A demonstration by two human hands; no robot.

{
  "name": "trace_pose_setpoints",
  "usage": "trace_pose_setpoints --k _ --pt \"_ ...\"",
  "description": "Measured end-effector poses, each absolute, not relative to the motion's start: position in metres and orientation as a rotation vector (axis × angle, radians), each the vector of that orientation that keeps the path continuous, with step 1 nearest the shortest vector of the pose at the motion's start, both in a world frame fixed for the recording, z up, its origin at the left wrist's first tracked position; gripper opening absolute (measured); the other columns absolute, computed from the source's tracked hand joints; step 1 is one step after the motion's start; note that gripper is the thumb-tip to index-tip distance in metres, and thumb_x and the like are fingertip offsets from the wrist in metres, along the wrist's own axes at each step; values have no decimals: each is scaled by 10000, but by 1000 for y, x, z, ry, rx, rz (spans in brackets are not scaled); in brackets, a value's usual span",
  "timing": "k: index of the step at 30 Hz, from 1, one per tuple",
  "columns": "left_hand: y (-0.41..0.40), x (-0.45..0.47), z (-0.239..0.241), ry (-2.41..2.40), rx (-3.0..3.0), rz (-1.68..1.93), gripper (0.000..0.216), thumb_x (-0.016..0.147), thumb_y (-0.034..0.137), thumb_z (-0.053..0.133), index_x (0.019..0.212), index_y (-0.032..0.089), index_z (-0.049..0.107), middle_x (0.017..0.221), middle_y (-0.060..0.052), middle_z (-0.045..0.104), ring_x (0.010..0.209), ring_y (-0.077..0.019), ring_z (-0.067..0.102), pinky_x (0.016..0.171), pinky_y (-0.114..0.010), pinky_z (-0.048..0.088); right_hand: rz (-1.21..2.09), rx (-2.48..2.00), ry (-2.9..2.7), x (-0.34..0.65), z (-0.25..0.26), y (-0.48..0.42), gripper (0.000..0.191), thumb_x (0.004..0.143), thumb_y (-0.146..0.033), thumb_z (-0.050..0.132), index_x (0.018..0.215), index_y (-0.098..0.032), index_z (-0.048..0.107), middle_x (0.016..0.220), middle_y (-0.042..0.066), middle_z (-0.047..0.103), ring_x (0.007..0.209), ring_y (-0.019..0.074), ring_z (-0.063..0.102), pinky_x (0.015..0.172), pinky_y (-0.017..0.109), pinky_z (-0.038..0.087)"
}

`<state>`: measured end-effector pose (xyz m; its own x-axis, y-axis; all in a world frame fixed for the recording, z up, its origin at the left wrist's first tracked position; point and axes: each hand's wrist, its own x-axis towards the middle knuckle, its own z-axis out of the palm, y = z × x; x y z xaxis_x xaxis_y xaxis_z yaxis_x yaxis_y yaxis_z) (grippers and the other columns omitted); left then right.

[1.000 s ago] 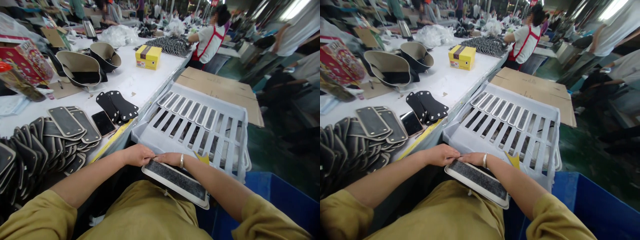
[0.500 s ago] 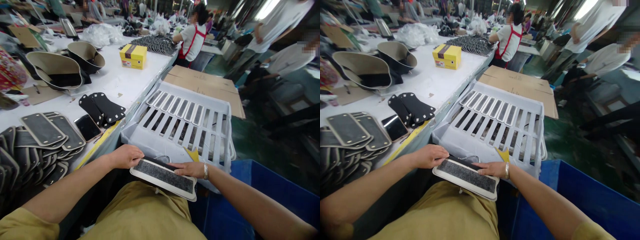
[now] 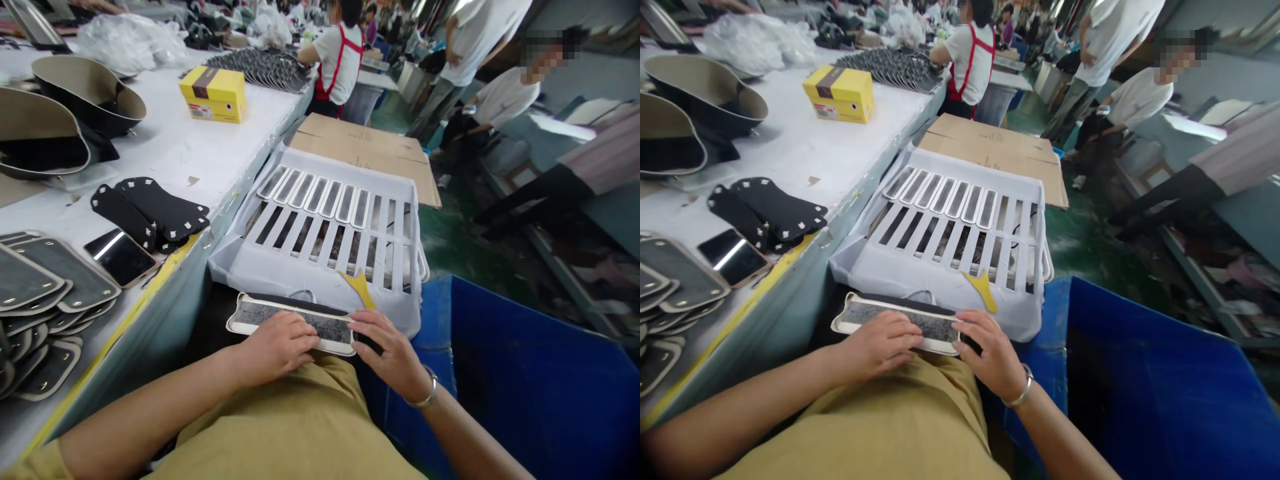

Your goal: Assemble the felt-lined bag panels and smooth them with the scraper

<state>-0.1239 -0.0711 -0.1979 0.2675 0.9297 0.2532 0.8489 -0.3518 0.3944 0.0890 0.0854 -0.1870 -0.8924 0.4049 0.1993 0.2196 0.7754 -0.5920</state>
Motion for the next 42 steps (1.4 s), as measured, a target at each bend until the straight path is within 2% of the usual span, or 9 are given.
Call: trace_pose_setpoints --k 3,6,11,16,21,28,42 --pt "-65 -106 -202 1672 2343 661 184 879 298 485 964 204 620 985 -34 644 866 -182 512 747 -331 383 615 -417 -2682 99 -194 63 160 797 -231 596 947 -229 651 1104 66 618 1132 234 501 1020 497 337" --pt "-63 -99 -209 1705 2287 710 156 876 261 494 924 216 636 958 -18 651 853 -169 506 736 -323 362 539 -410 -2635 101 -203 53 95 802 -200 587 836 -237 667 1046 44 642 1111 222 514 1019 498 329" --pt "-63 -97 -212 1745 2196 774 147 868 224 503 903 225 646 957 -13 656 856 -159 510 738 -321 345 515 -387 -2604 103 -210 50 134 801 -161 576 863 -239 665 1030 35 654 1107 215 516 1025 497 321" --pt "-59 -91 -209 1799 2159 756 127 858 211 518 852 220 645 925 5 657 837 -159 510 731 -327 334 487 -417 -2595 103 -209 50 132 797 -151 570 802 -242 666 1037 24 654 1129 219 501 1040 501 291" --pt "-57 -87 -206 1803 2160 673 133 851 182 510 821 201 639 920 -16 648 843 -165 506 735 -332 337 461 -530 -2582 100 -207 44 110 792 -182 580 748 -243 661 1096 33 627 1159 242 476 1044 514 275" --pt "-53 -81 -203 1909 2091 610 173 847 228 527 707 189 620 868 -14 625 818 -164 484 719 -339 329 413 -704 -2522 94 -212 32 146 796 -157 541 721 -232 641 1199 44 573 1224 255 413 1046 508 280" --pt "-45 -71 -197 2000 1992 461 143 829 232 551 710 194 621 838 -14 598 807 -178 482 691 -347 336 362 -855 -2528 90 -212 20 150 779 -158 522 650 -201 585 1288 84 480 1260 302 349 1013 534 300"
